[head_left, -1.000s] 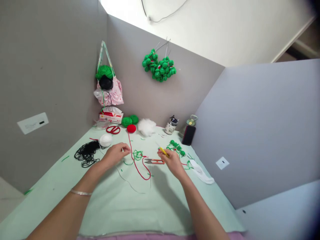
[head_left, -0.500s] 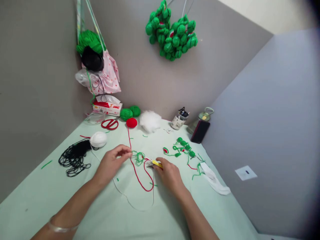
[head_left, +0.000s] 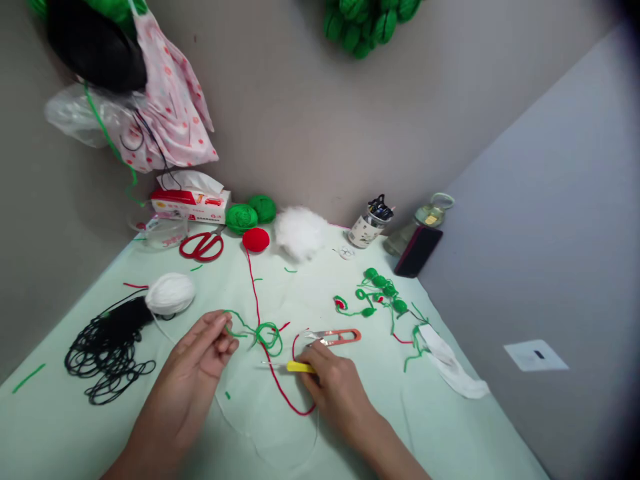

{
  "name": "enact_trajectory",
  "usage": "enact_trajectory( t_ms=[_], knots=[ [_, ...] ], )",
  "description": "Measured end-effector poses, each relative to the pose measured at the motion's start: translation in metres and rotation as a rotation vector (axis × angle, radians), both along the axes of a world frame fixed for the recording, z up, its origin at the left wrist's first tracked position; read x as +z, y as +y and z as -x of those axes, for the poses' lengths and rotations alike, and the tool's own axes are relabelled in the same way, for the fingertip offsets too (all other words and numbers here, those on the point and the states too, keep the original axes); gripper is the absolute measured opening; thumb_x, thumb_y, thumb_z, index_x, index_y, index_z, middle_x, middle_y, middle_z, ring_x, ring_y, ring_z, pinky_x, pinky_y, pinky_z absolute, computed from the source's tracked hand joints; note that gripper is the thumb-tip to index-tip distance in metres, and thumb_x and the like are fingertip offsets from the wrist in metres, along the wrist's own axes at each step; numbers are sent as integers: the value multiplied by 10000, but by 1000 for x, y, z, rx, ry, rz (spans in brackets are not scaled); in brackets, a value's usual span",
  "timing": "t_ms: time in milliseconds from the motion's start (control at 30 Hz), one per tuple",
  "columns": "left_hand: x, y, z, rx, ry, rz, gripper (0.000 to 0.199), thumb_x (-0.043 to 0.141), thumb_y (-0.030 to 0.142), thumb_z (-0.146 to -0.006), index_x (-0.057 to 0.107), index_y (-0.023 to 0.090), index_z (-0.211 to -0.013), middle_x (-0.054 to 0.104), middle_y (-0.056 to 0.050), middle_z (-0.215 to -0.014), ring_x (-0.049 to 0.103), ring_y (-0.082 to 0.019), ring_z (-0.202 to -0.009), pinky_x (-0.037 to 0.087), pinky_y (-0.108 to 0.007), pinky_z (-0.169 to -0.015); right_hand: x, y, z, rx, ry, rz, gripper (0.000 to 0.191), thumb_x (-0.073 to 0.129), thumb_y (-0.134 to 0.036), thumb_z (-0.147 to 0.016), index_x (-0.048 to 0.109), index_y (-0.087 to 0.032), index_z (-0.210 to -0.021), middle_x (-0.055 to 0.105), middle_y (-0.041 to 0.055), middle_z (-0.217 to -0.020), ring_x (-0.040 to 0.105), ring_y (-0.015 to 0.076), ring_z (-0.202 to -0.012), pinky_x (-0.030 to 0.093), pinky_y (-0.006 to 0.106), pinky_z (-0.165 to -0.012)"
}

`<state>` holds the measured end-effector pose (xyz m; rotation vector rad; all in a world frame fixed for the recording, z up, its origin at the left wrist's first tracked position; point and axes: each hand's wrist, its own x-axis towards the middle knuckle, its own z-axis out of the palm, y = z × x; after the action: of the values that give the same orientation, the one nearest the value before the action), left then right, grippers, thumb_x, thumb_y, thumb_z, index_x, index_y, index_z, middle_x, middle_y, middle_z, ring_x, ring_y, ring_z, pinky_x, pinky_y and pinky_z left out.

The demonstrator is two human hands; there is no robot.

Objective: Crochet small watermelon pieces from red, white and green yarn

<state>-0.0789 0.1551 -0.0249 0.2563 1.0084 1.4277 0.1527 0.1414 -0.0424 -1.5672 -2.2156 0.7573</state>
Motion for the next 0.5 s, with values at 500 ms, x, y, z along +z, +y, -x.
enact_trajectory(
  t_ms=[500],
  knots=[
    [1, -8, -12, 2, 231, 66, 202, 857, 437, -797, 798, 285, -915, 756, -26, -1301, 616, -282, -1342, 542, -321, -1086, -5, 16, -15, -429, 537, 59, 313, 661, -359, -913, 737, -290, -1209, 727, 67, -937, 647, 210, -784, 530, 325, -690]
  ],
)
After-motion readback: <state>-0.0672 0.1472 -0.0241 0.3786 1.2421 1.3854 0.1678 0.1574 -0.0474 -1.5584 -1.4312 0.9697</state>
